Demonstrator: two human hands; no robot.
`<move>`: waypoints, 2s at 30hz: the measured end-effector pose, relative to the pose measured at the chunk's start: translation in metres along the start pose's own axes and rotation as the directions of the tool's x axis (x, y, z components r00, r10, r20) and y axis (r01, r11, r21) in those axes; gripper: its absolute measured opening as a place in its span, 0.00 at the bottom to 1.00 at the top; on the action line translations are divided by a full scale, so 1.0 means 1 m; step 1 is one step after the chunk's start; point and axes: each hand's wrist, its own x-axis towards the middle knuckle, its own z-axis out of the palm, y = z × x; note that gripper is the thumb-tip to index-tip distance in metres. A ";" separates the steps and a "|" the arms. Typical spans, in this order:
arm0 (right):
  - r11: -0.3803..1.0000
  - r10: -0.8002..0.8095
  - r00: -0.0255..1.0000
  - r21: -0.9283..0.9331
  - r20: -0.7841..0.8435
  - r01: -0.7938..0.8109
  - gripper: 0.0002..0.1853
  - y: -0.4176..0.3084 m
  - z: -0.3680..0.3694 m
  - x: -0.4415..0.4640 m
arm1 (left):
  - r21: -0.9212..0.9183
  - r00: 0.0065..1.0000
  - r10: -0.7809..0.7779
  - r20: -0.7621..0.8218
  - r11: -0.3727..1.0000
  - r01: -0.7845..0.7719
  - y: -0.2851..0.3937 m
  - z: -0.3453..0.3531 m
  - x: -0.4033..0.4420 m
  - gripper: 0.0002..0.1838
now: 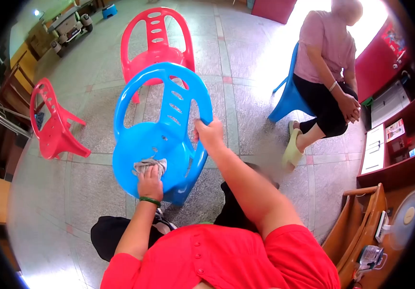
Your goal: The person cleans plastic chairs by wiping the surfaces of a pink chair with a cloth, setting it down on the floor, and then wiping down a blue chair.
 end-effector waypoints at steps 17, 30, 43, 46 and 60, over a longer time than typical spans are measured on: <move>1.000 -0.001 1.000 0.001 0.009 0.001 0.06 0.004 -0.002 -0.004 | -0.236 0.916 0.068 -0.394 0.956 -0.172 0.015 -0.044 0.024 0.25; 0.998 -0.057 0.998 0.025 0.022 0.056 0.05 -0.008 -0.002 0.004 | -0.124 0.993 0.071 0.099 0.991 -0.059 0.006 -0.019 0.028 0.25; 0.998 -0.054 0.996 0.030 0.067 0.053 0.06 -0.002 -0.002 -0.002 | -0.038 0.987 0.127 -0.098 0.991 -0.131 0.000 -0.008 0.023 0.20; 0.997 -0.082 0.996 0.013 0.020 0.082 0.07 0.001 0.000 0.003 | -0.381 0.947 -0.146 0.285 0.889 0.252 -0.016 -0.009 0.043 0.19; 0.996 -0.092 0.996 -0.012 -0.014 0.092 0.07 -0.002 -0.008 0.008 | -0.271 0.664 0.422 -0.617 0.679 -0.683 0.131 -0.093 0.199 0.25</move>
